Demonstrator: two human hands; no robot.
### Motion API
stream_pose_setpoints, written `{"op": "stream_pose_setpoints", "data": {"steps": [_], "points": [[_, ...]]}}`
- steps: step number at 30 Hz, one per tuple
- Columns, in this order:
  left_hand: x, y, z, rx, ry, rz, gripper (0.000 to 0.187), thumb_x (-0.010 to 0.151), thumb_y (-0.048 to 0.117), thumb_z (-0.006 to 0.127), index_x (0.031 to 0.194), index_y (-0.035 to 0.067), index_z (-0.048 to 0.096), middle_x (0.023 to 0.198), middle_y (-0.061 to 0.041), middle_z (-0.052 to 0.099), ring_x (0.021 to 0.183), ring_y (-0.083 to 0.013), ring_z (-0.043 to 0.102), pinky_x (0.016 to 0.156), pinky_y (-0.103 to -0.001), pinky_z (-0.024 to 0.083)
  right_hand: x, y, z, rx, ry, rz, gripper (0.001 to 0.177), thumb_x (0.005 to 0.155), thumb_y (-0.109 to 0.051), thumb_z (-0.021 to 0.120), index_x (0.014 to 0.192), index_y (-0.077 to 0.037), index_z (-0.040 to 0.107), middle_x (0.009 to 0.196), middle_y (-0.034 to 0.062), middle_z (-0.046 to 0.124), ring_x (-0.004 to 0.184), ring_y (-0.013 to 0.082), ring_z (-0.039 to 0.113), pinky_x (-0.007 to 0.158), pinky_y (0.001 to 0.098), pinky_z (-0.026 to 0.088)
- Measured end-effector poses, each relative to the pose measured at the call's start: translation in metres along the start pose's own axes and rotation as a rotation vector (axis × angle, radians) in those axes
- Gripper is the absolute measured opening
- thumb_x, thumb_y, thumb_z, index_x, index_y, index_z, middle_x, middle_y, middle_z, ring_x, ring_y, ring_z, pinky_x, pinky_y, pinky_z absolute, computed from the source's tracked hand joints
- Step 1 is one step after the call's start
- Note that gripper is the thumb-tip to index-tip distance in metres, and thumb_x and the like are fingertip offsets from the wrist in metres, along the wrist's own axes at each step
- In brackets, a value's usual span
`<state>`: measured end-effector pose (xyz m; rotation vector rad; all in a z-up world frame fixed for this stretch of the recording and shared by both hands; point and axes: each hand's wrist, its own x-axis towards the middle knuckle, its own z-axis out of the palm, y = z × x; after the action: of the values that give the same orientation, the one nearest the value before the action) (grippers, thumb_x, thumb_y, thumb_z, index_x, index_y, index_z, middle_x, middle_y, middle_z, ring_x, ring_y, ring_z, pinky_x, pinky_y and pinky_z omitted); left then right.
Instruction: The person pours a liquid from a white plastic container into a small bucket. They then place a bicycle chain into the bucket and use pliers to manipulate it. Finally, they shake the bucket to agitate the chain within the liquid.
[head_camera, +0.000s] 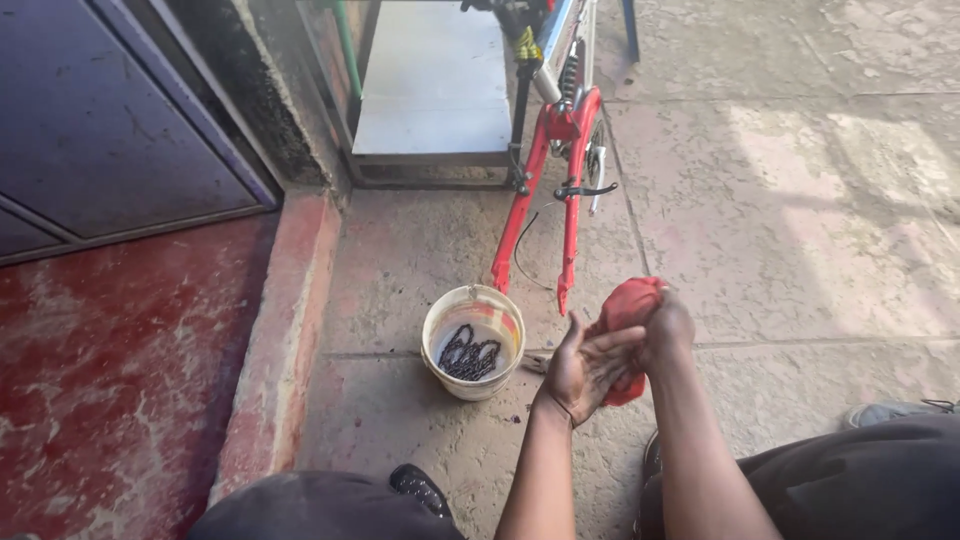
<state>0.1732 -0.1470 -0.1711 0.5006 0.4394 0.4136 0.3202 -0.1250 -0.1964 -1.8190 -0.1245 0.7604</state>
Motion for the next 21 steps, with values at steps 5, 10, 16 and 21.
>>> {"op": "stream_pose_setpoints", "data": {"steps": [5, 10, 16, 21], "points": [[0.029, -0.016, -0.026, -0.278, 0.343, 0.319, 0.067, 0.098, 0.064, 0.038, 0.146, 0.019, 0.049, 0.146, -0.013, 0.052, 0.135, -0.0337, 0.047, 0.117, -0.046, 0.026, -0.014, -0.026, 0.001, 0.347, -0.313, 0.038, 0.036, 0.089, -0.049, 0.046, 0.101, -0.018, 0.060, 0.086, 0.0107, 0.067, 0.062, 0.0320, 0.065, 0.038, 0.0326, 0.044], [0.045, 0.000, -0.001, -0.096, 0.307, 0.523, 0.060, 0.094, 0.061, 0.043, 0.134, 0.016, 0.044, 0.139, -0.010, 0.047, 0.130, -0.0335, 0.047, 0.115, -0.048, 0.025, -0.129, -0.068, 0.018, 0.002, -0.642, 0.018, 0.062, 0.083, -0.057, 0.050, 0.127, -0.014, 0.050, 0.105, 0.0225, 0.060, 0.081, 0.0452, 0.058, 0.054, 0.0483, 0.043], [0.052, -0.010, -0.005, -0.059, 0.408, 0.553, 0.051, 0.095, 0.054, 0.039, 0.112, 0.013, 0.064, 0.119, -0.012, 0.066, 0.120, -0.0255, 0.061, 0.111, -0.040, 0.037, -0.107, -0.012, 0.014, -0.568, -0.710, -0.087, 0.110, 0.083, -0.085, 0.041, 0.158, -0.016, 0.002, 0.157, 0.0250, 0.025, 0.147, 0.0400, 0.018, 0.121, 0.0551, 0.012], [0.034, -0.004, 0.008, -0.211, 0.549, 0.375, 0.057, 0.091, 0.060, 0.047, 0.113, 0.011, 0.067, 0.118, -0.016, 0.068, 0.117, -0.0303, 0.063, 0.106, -0.045, 0.042, -0.131, -0.047, -0.001, -0.669, -0.804, -0.186, 0.090, 0.080, -0.082, 0.045, 0.156, -0.037, 0.026, 0.155, 0.0181, 0.035, 0.147, 0.0386, 0.022, 0.119, 0.0508, 0.023]]}}
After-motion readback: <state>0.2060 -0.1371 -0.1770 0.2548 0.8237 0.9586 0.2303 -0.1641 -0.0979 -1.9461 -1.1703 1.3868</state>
